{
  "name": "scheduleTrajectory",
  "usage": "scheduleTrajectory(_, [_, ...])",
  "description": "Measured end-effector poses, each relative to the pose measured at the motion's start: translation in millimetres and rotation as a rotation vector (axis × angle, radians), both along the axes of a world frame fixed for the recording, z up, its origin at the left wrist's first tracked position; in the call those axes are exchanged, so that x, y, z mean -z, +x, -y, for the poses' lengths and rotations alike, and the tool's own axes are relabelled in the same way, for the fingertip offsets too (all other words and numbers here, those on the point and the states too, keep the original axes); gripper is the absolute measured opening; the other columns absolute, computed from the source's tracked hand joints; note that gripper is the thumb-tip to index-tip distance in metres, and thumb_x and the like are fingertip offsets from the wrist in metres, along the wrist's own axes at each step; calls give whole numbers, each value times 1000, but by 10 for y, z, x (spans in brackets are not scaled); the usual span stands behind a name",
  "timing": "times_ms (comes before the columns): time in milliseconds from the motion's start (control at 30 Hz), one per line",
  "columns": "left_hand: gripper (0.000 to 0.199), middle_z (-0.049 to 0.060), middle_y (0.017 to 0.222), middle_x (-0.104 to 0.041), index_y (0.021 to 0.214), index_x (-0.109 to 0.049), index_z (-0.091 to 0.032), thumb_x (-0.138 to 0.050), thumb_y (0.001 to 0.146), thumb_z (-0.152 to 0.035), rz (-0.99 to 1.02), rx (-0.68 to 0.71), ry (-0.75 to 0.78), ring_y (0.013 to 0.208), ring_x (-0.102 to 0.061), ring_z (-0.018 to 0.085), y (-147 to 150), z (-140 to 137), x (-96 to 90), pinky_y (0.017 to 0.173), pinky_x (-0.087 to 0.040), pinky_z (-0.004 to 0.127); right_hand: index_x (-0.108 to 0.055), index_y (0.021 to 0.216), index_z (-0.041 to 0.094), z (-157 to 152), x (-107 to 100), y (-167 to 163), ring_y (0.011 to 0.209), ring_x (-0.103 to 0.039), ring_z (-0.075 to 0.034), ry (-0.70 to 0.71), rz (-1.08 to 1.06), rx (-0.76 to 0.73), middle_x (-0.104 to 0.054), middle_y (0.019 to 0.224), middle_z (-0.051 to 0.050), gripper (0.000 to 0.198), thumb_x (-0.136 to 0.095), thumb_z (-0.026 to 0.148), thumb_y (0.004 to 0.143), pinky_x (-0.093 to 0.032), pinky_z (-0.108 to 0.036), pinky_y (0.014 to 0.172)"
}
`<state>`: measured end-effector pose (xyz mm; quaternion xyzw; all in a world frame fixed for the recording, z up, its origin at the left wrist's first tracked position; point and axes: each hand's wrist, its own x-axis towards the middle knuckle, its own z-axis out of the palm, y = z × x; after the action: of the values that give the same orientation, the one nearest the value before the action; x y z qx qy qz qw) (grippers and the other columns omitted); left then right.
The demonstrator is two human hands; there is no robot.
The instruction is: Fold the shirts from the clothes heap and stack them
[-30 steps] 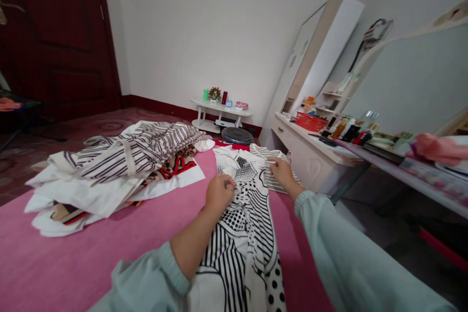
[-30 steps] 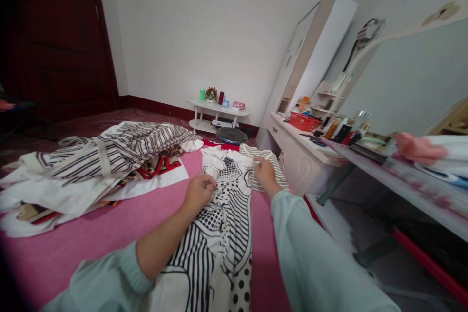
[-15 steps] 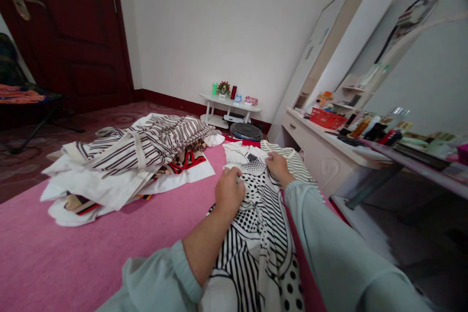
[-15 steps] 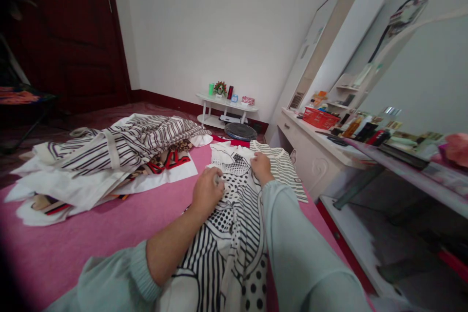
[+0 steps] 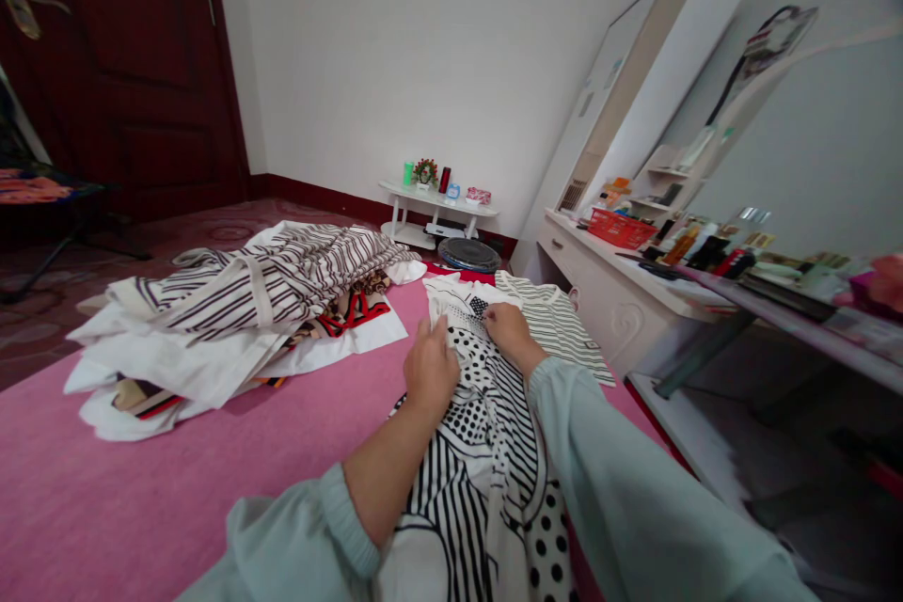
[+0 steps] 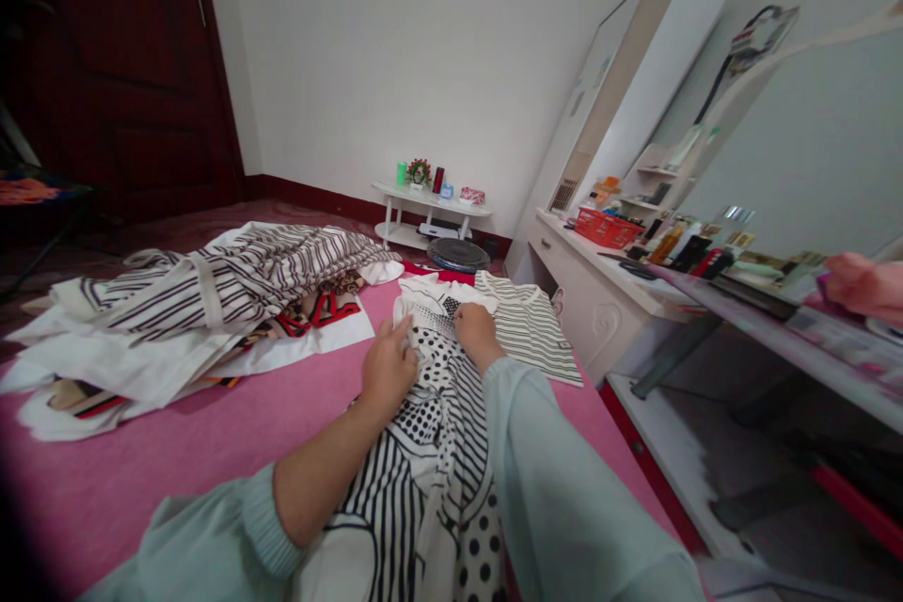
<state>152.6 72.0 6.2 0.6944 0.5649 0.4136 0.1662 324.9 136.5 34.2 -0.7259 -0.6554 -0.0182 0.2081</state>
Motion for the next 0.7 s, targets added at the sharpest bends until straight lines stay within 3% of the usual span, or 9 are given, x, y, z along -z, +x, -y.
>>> scheduleTrajectory(133, [61,14,123,-51,137,-45,-17,-48,76,-10,9,-63,-59,100,-61,27,-8,13,-33,81,-50,33,-66,112,12,103,80,-85,104,-60,-21,84,-13,20,-68,110,-12,36,-45,11,83,-43,-29,92])
scheduleTrajectory(233, [59,13,120,-52,135,-46,-17,-49,77,-11,-2,-83,-92,99,-62,25,-6,35,-66,81,-50,32,-52,132,14,266,179,-196,124,-48,-19,108,11,-132,-55,134,-11,43,-40,23,92,-34,-32,105])
scheduleTrajectory(333, [63,10,120,-53,138,-43,-21,-49,77,-9,12,-90,-95,102,-61,22,-13,44,-71,86,-49,29,-40,142,18,385,258,-296,138,-31,-22,-96,101,-266,-36,151,-9,49,-33,35,97,-22,-45,113])
scheduleTrajectory(433, [64,10,123,-54,138,-45,-20,-50,75,-7,55,-61,-73,108,-60,22,-35,15,-34,91,-47,29,-35,145,16,441,217,-352,142,-22,-26,-247,132,-269,-25,155,-11,53,-35,38,97,-20,-52,113])
scheduleTrajectory(500, [59,11,122,-56,132,-51,-16,-51,75,-7,117,-52,-51,111,-58,23,-50,-23,-4,95,-46,30,-39,142,13,502,153,-372,141,-25,-26,-192,96,-239,-29,153,-14,53,-42,33,94,-23,-48,112])
scheduleTrajectory(567, [54,12,123,-58,129,-54,-13,-51,75,-7,188,-52,-9,114,-56,23,-62,-48,12,99,-44,31,-49,135,12,615,128,-384,137,-34,-24,-42,23,-199,-40,148,-14,47,-43,25,91,-27,-41,112])
scheduleTrajectory(700, [54,8,124,-61,131,-52,-17,-51,78,-8,172,71,150,114,-55,21,-71,20,-45,98,-44,32,-55,127,14,913,262,-379,120,-54,-21,156,-283,-149,-60,129,-12,42,-38,23,89,-37,-36,106])
